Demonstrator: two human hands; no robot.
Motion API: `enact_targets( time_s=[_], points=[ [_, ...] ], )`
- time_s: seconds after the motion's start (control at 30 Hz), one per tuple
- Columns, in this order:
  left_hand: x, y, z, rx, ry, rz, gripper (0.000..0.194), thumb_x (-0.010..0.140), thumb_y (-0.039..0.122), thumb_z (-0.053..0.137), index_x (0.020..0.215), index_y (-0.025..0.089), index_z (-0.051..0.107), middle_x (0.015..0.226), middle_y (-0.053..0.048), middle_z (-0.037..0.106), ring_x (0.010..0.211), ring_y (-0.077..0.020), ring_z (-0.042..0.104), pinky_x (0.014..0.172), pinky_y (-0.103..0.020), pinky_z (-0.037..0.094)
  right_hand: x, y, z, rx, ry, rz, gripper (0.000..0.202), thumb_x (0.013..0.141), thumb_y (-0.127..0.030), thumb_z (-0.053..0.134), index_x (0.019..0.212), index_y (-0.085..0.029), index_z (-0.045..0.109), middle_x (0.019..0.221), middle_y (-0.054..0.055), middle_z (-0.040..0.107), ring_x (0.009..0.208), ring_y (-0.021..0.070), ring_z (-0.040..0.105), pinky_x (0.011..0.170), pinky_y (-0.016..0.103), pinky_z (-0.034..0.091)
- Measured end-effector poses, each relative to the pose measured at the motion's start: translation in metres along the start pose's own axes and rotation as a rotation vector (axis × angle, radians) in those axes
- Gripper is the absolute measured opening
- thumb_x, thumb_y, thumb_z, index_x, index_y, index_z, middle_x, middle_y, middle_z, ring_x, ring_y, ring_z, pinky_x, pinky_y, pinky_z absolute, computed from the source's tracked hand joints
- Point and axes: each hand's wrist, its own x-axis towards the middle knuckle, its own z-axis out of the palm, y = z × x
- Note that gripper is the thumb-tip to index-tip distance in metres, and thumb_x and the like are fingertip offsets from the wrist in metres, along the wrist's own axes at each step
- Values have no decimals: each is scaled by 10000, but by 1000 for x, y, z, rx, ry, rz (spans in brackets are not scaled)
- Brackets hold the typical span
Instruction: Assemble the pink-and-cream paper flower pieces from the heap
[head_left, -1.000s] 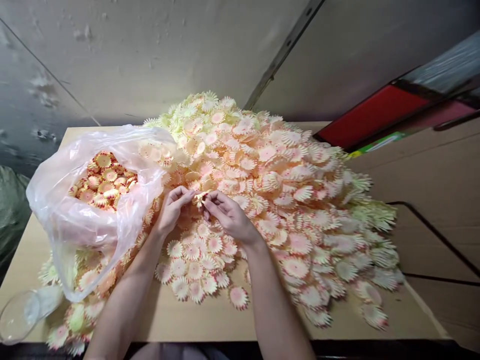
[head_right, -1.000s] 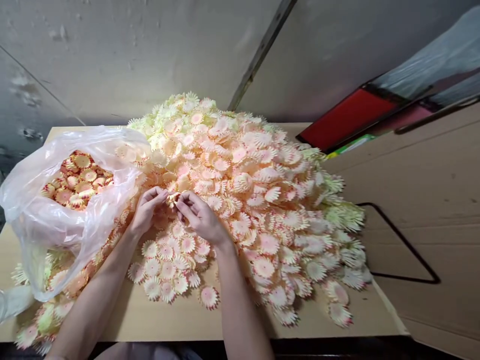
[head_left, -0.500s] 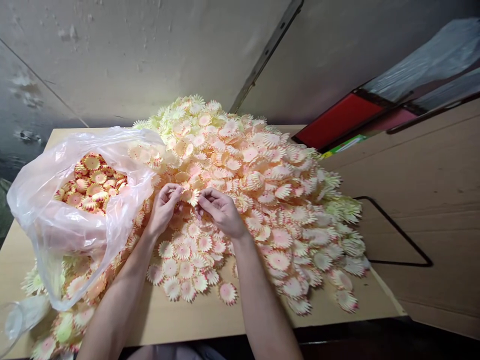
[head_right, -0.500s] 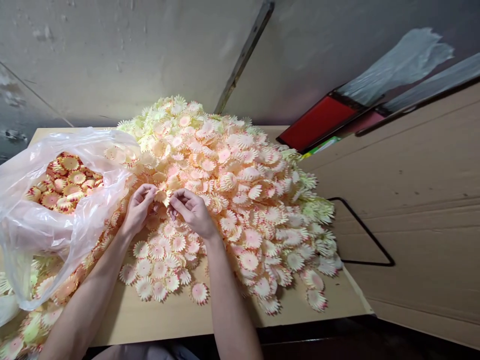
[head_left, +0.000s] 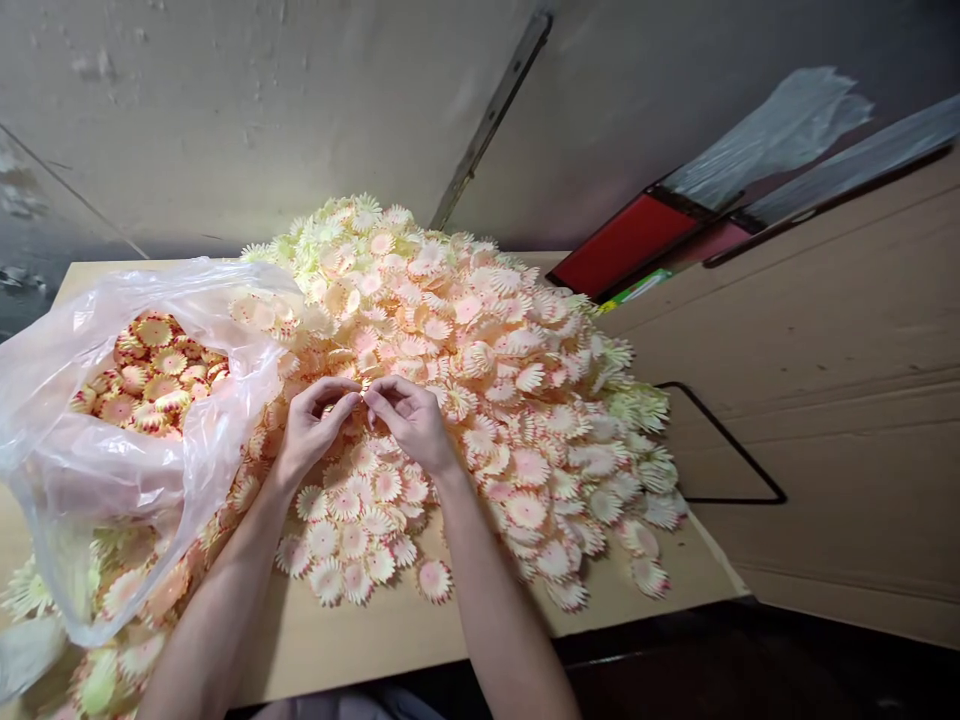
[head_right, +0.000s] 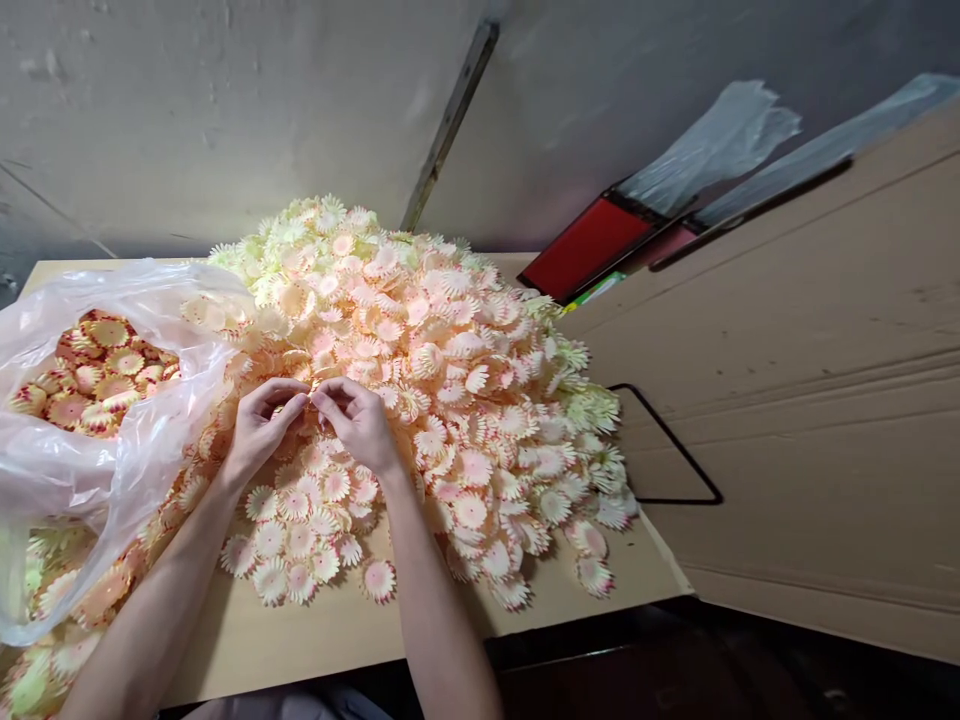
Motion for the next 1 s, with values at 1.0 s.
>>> enact_targets(
  time_s=[1.0],
  points=[
    [-1, 1, 0, -74, -5, -118, 365, 731, 404, 811, 971, 161, 681, 708, 3, 652, 576, -104, 588, 537, -202, 503, 0, 2, 0, 87, 58, -21, 263, 750, -378, 791, 834, -200, 616, 787, 11, 651, 699, 132, 626, 639, 265, 529]
  ],
)
